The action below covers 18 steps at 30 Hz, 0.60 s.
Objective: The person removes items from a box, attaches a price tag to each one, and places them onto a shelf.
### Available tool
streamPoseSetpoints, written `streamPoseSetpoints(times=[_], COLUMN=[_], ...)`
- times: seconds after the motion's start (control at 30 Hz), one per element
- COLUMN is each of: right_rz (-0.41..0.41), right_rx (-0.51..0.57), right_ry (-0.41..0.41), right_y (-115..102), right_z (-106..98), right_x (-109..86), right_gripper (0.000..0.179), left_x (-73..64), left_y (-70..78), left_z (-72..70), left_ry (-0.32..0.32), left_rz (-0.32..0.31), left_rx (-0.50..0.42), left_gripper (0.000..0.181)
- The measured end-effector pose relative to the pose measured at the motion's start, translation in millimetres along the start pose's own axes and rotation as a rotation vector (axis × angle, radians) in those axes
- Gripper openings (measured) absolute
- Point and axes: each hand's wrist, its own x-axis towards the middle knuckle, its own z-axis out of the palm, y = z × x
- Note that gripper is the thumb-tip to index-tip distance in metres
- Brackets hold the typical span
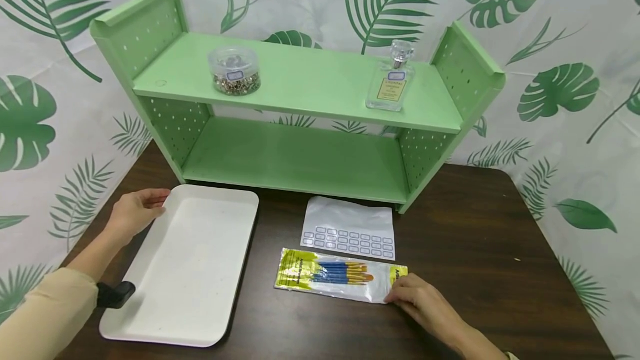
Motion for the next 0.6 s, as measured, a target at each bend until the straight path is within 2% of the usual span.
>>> streamPoseSetpoints(times=[0.27, 0.47, 0.6], right_rz=[-0.079, -0.017, 0.012], right_rx=[0.059, 0.117, 0.164], right_ry=[0.005, -0.048, -0.05], right_y=[4.6, 7.2, 7.6], right_z=[-2.0, -4.7, -5.4], right_x=[1.7, 2.5, 1.8], right_gripper=[0.024, 0.02, 0.018], left_x=[-0.1, -0.7, -1.0], left_y=[2.4, 1.6, 0.6], left_z=[-0.2, -1.1, -1.3], left_ry=[-0.012, -0.007, -0.008], left_rz=[-0.007, 0.001, 0.003], left_rx=[-0.005, 0.004, 0.003], left_gripper=[0.04, 0.04, 0.04])
